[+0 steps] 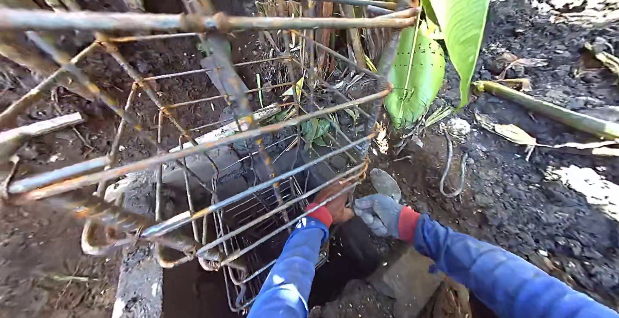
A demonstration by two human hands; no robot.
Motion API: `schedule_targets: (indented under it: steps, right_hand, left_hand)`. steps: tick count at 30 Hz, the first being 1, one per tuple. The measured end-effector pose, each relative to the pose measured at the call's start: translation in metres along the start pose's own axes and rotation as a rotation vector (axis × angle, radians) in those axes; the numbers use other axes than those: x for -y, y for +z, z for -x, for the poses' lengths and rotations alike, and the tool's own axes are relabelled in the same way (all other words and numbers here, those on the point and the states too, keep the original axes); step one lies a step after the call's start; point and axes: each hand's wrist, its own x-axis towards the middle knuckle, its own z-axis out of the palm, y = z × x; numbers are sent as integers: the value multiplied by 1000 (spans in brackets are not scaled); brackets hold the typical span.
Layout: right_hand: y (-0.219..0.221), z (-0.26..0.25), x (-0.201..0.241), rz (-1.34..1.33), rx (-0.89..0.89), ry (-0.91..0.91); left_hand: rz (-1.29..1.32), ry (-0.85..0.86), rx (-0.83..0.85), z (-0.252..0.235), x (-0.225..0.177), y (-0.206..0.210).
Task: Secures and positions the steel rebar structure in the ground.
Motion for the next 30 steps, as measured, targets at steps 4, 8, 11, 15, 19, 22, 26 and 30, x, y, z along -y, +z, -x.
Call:
schedule_targets:
  steps: [4,8,11,15,19,22,26,30]
  right_hand:
    - [3,-6,-1,-285,128,180]
    - [7,9,12,128,-22,80]
    - [13,20,13,624,-220,-135]
    - [29,42,9,1403,-484,-324]
    - [33,41,2,1845,-483,-485]
    - [31,39,5,1953,-458,-528]
    - [34,39,5,1907,-452,-460]
    - [39,36,19,1178,-380,-240]
  left_hand:
    - [9,11,23,3,1,0]
    - [-4,49,-31,0,6,7]
    - [-14,61,-44,1,6,7]
    - [-39,59,-62,3,5,6]
    - [-42,39,-58,1,5,9]
    - [-45,45,-56,0,7,10]
    - [-53,71,-65,-1,8,9]
    - [-44,89,-56,-2,9,10]
